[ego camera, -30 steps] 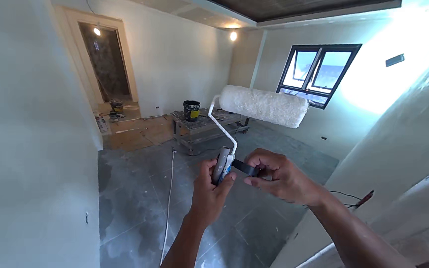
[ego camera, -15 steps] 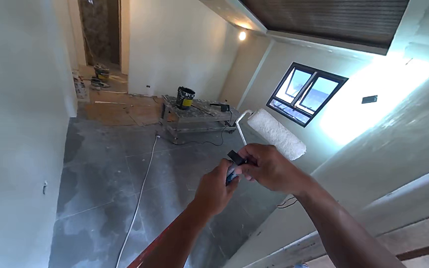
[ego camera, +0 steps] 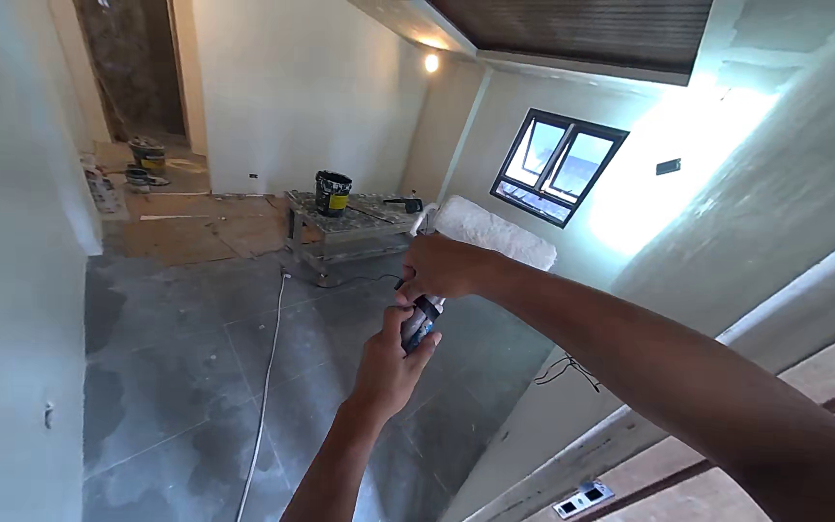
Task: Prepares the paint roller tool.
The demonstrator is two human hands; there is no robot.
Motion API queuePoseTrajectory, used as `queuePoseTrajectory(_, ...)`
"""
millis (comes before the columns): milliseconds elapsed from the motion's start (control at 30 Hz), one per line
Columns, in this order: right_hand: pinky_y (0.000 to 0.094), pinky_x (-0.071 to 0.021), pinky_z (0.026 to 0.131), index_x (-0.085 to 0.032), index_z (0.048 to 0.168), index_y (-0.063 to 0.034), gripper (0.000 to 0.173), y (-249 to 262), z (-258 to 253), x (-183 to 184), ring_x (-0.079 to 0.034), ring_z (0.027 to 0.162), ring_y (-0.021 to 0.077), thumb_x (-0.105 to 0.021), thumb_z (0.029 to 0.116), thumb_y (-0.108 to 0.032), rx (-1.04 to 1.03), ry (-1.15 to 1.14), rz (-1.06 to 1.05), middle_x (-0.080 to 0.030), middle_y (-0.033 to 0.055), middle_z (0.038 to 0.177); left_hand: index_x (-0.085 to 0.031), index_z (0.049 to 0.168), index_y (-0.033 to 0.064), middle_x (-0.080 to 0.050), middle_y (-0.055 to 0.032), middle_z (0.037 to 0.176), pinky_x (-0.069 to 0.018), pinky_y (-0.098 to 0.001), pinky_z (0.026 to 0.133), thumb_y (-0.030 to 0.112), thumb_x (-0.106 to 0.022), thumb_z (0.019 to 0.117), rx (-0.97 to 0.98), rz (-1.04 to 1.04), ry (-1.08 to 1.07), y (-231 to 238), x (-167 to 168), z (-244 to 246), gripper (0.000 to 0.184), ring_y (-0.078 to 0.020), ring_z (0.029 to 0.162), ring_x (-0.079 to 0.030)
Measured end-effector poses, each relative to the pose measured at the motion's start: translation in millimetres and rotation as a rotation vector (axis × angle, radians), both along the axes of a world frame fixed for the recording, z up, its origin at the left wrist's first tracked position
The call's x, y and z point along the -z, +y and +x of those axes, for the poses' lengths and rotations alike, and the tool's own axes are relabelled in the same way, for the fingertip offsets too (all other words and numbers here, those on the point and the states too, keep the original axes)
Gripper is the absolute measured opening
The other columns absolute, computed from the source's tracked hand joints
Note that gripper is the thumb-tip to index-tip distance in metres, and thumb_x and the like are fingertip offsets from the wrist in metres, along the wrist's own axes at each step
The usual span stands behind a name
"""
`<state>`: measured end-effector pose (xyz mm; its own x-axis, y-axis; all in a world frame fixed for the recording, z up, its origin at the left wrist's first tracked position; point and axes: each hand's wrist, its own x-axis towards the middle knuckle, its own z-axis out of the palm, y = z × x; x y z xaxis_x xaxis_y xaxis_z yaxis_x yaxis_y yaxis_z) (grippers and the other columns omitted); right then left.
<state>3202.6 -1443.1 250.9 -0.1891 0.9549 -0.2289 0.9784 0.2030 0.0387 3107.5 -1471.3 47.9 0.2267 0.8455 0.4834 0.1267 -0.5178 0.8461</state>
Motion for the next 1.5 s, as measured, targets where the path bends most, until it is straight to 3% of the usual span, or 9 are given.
queuePoseTrajectory(167, 0.0518, -0.0547, 0.065, -0.066, 0.09, -0.0084, 0.031, 13, -19, 10, -0.065, 0.077, 0.0275, -0.082, 0.0866, -0.035, -0.062, -0.125, 0.152, -0.064, 0.009, 0.081, -0.052, 0.132, 0.0212, -0.071, 0.0006, 0.092, -0.0613, -0.0309, 0.06, 0.046, -0.076, 0.0908, 0.064, -0.034, -0.074, 17, -5, -17, 0.055, -0.0107, 0.068, -0.069)
queuePoseTrajectory(300, 0.0578, -0.0575, 0.069, -0.068, 0.098, -0.007, 0.022, -4, -36, 9, -0.069, 0.089, 0.0352, -0.065, 0.1008, -0.029, 0.013, -0.173, 0.228, -0.067, 0.0149, 0.096, -0.054, 0.127, 0.0229, -0.068, 0.0003, 0.08, -0.0573, -0.03, 0.05, 0.048, -0.073, 0.0931, 0.127, 0.005, -0.133, 36, -3, -23, 0.047, -0.0137, 0.057, -0.065)
queuePoseTrajectory(367, 0.0513, -0.0598, 0.073, -0.071, 0.11, -0.0084, 0.028, -19, -22, 22, -0.07, 0.088, 0.0293, -0.059, 0.1043, -0.033, -0.037, 0.04, 0.493, -0.068, 0.0119, 0.102, -0.055, 0.127, 0.0233, -0.068, -0.0019, 0.079, -0.0574, -0.0312, 0.05, 0.043, -0.074, 0.0928, 0.182, -0.02, -0.209, 46, -8, -28, 0.044, -0.0172, 0.057, -0.065)
queuePoseTrajectory(500, 0.0286, -0.0576, 0.059, -0.068, 0.123, -0.0078, 0.025, -31, 31, 99, -0.064, 0.072, 0.01, -0.058, 0.1022, -0.018, -0.196, 0.891, 1.105, -0.068, 0.0022, 0.098, -0.052, 0.129, 0.0181, -0.069, -0.0123, 0.084, -0.0575, -0.0329, 0.047, 0.035, -0.076, 0.0938, 0.286, -0.148, -0.381, 62, -32, -41, 0.046, -0.0246, 0.057, -0.066)
queuePoseTrajectory(567, 0.0356, -0.0619, 0.073, -0.055, 0.14, -0.0165, 0.042, -8, 52, 127, -0.069, 0.095, 0.0188, -0.057, 0.0982, -0.014, -0.103, 1.245, 0.941, -0.068, 0.003, 0.121, -0.05, 0.128, 0.0145, -0.069, -0.0155, 0.086, -0.057, -0.0323, 0.044, 0.034, -0.074, 0.095, 0.357, -0.183, -0.453, 74, -45, -45, 0.046, -0.0245, 0.055, -0.066)
queuePoseTrajectory(667, 0.0427, -0.0547, 0.105, -0.036, 0.16, -0.0205, 0.063, 38, 71, 125, -0.057, 0.135, 0.0229, -0.061, 0.1021, -0.021, -0.238, 1.395, 0.595, -0.055, 0.0009, 0.152, -0.048, 0.126, 0.0112, -0.067, -0.0158, 0.083, -0.0554, -0.0299, 0.041, 0.037, -0.076, 0.0937, 0.515, -0.245, -0.568, 97, -52, -36, 0.05, -0.0207, 0.052, -0.064)
queuePoseTrajectory(833, 0.0405, -0.0498, 0.109, -0.06, 0.139, -0.005, 0.042, 121, 94, 110, -0.061, 0.123, 0.0189, -0.067, 0.1011, -0.022, -0.502, 1.488, 0.362, -0.066, 0.0087, 0.131, -0.05, 0.125, 0.0123, -0.067, -0.0138, 0.082, -0.0553, -0.0284, 0.041, 0.033, -0.074, 0.0948, 0.76, -0.272, -0.671, 150, -58, -6, 0.044, -0.0182, 0.053, -0.065)
queuePoseTrajectory(967, 0.0329, -0.0563, 0.099, -0.063, 0.131, -0.0025, 0.032, 185, 131, 109, -0.066, 0.111, 0.0124, -0.065, 0.1016, -0.016, -0.583, 1.438, 0.231, -0.068, 0.0057, 0.122, -0.051, 0.124, 0.0118, -0.067, -0.0136, 0.082, -0.0558, -0.0282, 0.043, 0.031, -0.076, 0.0939, 0.773, -0.273, -0.666, 197, -56, 22, 0.043, -0.018, 0.054, -0.066)
queuePoseTrajectory(1500, 0.026, -0.057, 0.08, -0.071, 0.116, -0.0098, 0.039, 327, 282, 36, -0.064, 0.094, 0.0057, -0.049, 0.1062, -0.04, -0.623, 0.594, 0.705, -0.066, -0.0037, 0.097, -0.047, 0.114, 0.0032, -0.064, -0.0106, 0.072, -0.0565, -0.0314, 0.042, 0.025, -0.087, 0.0825, 0.582, -0.188, -0.604, 384, -73, 183, 0.055, -0.0174, 0.05, -0.064)
